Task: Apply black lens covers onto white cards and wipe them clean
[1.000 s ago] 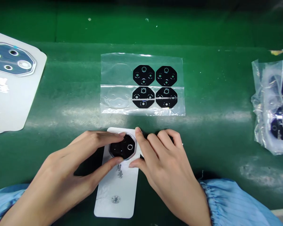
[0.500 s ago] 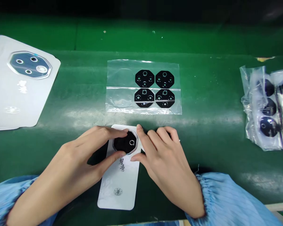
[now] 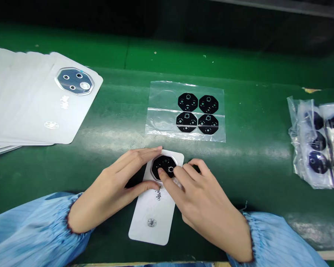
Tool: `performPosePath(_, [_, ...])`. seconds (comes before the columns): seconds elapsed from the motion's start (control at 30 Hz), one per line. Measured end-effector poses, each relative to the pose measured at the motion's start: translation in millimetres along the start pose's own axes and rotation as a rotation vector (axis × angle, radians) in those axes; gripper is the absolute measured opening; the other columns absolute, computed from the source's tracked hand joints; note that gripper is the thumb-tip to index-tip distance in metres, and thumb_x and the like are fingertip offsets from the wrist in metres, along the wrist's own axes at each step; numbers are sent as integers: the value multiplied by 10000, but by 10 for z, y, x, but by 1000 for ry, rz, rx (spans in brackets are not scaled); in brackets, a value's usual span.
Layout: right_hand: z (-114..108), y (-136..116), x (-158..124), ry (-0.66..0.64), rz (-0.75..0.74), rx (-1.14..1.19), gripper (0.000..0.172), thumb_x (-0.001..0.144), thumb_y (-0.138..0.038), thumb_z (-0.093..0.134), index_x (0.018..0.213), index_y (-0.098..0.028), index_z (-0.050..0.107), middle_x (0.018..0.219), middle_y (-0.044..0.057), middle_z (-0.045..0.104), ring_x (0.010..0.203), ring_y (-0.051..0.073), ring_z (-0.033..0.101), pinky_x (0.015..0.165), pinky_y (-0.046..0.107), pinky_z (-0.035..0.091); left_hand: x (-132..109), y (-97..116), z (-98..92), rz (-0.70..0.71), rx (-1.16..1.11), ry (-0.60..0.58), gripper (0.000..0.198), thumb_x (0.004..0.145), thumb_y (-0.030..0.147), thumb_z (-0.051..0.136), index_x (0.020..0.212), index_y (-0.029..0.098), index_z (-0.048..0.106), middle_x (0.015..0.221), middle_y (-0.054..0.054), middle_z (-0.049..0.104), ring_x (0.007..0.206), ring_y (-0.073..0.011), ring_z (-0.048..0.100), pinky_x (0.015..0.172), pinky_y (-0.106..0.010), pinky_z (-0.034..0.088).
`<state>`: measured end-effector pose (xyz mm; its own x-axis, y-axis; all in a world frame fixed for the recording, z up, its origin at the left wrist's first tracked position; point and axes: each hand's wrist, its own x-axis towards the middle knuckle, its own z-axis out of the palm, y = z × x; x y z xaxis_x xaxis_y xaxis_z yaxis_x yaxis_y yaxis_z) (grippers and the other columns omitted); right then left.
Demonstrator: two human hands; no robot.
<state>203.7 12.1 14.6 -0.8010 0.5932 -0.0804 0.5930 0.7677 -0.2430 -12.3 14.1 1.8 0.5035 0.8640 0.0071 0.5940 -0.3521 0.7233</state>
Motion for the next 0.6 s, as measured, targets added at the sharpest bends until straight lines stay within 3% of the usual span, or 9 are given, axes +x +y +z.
performPosePath(0.2, [-37, -53, 49, 20, 14, -7, 517, 815, 22, 390, 1324, -51, 440, 870, 83, 531, 827, 205, 479, 796, 417, 368, 5, -76, -25, 49, 27, -24, 634, 867, 352, 588, 1401, 151, 312, 1348, -92, 481, 1284, -186, 393, 1070, -343, 381])
performPosePath(0.33, [-9, -25, 57, 21, 70, 142, 468, 857, -17, 397, 1304, -137, 464, 914, 70, 570, 863, 195, 519, 819, 407, 374, 39, -76, -34, 77, 79, -34, 656, 844, 379, 615, 1381, 138, 326, 1320, -106, 487, 1261, -217, 399, 1066, -389, 368])
performPosePath(0.4, [9, 13, 67, 42, 172, 344, 400, 898, -95, 431, 1281, -205, 470, 961, 49, 597, 885, 177, 542, 826, 379, 396, 55, -68, -51, 64, 91, -51, 656, 835, 367, 630, 1376, 154, 327, 1307, -115, 478, 1225, -244, 412, 1020, -429, 397])
performPosePath(0.47, [13, 46, 86, 132, 368, 556, 380, 909, -211, 494, 1284, -246, 447, 940, 20, 620, 811, 152, 567, 749, 323, 442, 56, -57, -61, 61, 74, -49, 641, 831, 326, 641, 1372, 176, 332, 1290, -118, 460, 1195, -260, 415, 987, -450, 415])
performPosePath(0.53, [-9, 62, 116, 266, 560, 694, 458, 859, -302, 590, 1290, -252, 445, 870, -1, 628, 696, 135, 563, 642, 278, 458, 38, -41, -51, 77, 10, -25, 609, 845, 246, 625, 1375, 194, 329, 1277, -113, 439, 1198, -250, 406, 1001, -446, 411])
performPosePath(0.6, [-56, 59, 150, 332, 640, 798, 429, 790, -349, 669, 1187, -235, 553, 823, -5, 629, 632, 122, 544, 571, 254, 439, 6, -11, -19, 87, -105, 19, 591, 851, 186, 607, 1375, 214, 335, 1262, -103, 420, 1214, -230, 404, 1010, -413, 424])
